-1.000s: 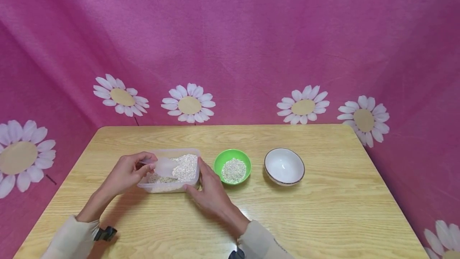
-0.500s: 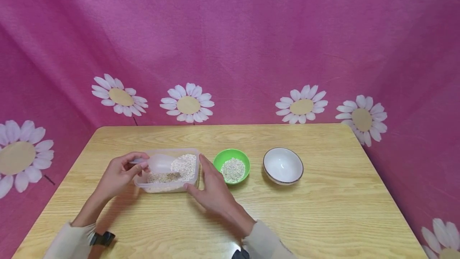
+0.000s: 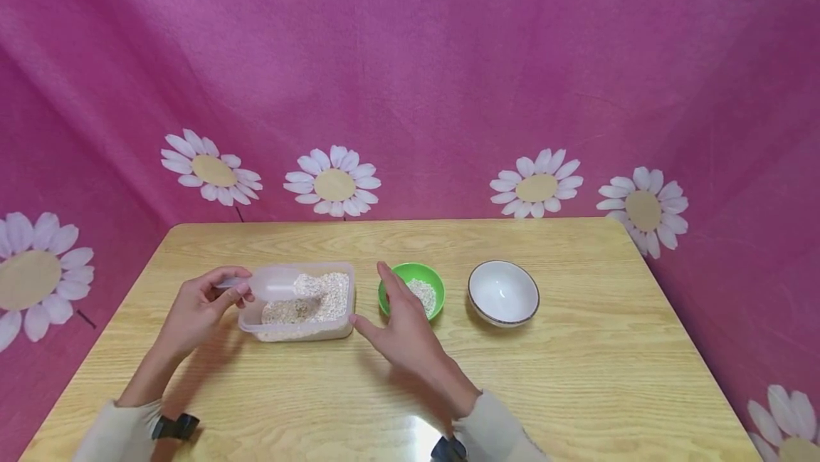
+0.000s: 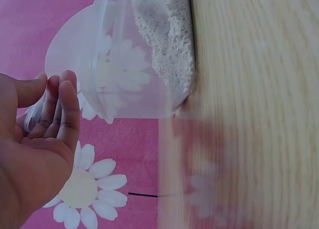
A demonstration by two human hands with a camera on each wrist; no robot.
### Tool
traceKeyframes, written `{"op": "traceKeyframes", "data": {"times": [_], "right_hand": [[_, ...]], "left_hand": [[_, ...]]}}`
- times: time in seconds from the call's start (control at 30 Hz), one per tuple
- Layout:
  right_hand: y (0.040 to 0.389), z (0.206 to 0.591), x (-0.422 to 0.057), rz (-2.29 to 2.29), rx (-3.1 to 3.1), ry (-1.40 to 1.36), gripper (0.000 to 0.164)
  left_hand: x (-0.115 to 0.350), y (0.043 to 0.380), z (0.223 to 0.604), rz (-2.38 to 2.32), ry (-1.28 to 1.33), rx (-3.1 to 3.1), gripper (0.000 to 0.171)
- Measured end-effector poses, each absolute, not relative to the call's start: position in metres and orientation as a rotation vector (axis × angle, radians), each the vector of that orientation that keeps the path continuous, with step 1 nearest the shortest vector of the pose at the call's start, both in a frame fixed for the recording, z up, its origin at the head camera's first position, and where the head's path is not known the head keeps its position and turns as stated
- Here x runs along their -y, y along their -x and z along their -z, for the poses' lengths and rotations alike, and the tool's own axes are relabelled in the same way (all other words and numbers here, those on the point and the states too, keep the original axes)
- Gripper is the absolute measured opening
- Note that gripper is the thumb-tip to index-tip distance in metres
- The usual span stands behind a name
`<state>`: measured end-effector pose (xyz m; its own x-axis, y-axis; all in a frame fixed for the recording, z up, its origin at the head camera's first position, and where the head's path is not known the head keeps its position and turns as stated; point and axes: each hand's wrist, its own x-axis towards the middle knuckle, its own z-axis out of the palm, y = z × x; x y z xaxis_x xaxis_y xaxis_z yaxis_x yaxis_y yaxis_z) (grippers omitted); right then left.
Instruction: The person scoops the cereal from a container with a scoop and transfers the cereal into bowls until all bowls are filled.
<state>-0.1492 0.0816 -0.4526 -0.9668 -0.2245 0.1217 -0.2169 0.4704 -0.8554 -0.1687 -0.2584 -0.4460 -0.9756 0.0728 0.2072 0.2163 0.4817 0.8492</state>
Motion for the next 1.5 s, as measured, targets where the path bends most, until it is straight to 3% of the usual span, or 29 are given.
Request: {"op": "traceKeyframes", "data": {"times": [0.57,1.5], "right_hand": [[0.151,0.453,-0.125,1.538,-2.805,0.317,0.096],[0.147,0.471,-0.160,1.422,-2.812,0.198,0.096]], "left_hand": [[0.248,0.177,0.438,1.626,0.341,2.447,0.018],[0.153,0.213,0.434,1.726,0.500,2.584,0.017]]}}
